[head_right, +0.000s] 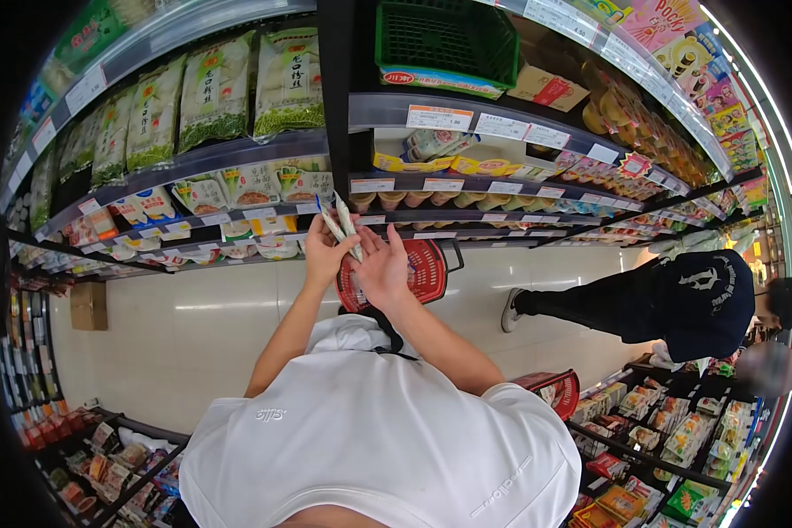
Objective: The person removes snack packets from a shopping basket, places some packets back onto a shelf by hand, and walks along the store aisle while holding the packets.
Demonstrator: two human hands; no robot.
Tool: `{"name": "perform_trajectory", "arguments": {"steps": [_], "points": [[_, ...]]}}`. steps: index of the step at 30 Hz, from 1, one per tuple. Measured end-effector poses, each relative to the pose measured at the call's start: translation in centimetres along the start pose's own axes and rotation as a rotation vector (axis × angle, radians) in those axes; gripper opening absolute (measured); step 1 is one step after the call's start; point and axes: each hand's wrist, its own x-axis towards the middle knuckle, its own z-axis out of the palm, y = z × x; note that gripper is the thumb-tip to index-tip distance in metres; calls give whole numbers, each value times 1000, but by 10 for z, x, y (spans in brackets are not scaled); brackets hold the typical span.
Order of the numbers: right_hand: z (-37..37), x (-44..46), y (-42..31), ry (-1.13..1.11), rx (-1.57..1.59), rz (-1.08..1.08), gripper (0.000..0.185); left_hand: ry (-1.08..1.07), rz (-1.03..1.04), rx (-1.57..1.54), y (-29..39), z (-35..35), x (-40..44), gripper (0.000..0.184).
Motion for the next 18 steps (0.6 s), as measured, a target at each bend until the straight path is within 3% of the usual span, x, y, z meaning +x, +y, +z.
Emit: {"name": "perform_trajectory", "arguments": {"steps": [4,6,9,11,13,15,17,18], "points": [[13,-6,-4,-26,-53,15,65,19,-24,-96,6,-8,3,41],[16,-7,-15,-51,-123,170,66,42,-50,-173,10,-13,4,40],[23,-7,-41,-97,-292,237,69,93,-79,-291,14,-14,0,36],[19,-4,-55,-85,-310,229,66,114,-192,-531,15,-18,1,36],[19,-2,-63,-136,-419,117,63,100,-201,-505,6,-27,3,44],[16,-3,-67,-95,-431,45,59,-29,-352,-734,9,-33,5,51],[7,-1,-72,-295,-417,-33,57,35,-371,-676,20,-25,1,55],[9,-2,-71,-294,-415,-32,57,9,-413,-682,16,-27,1,54]]}}
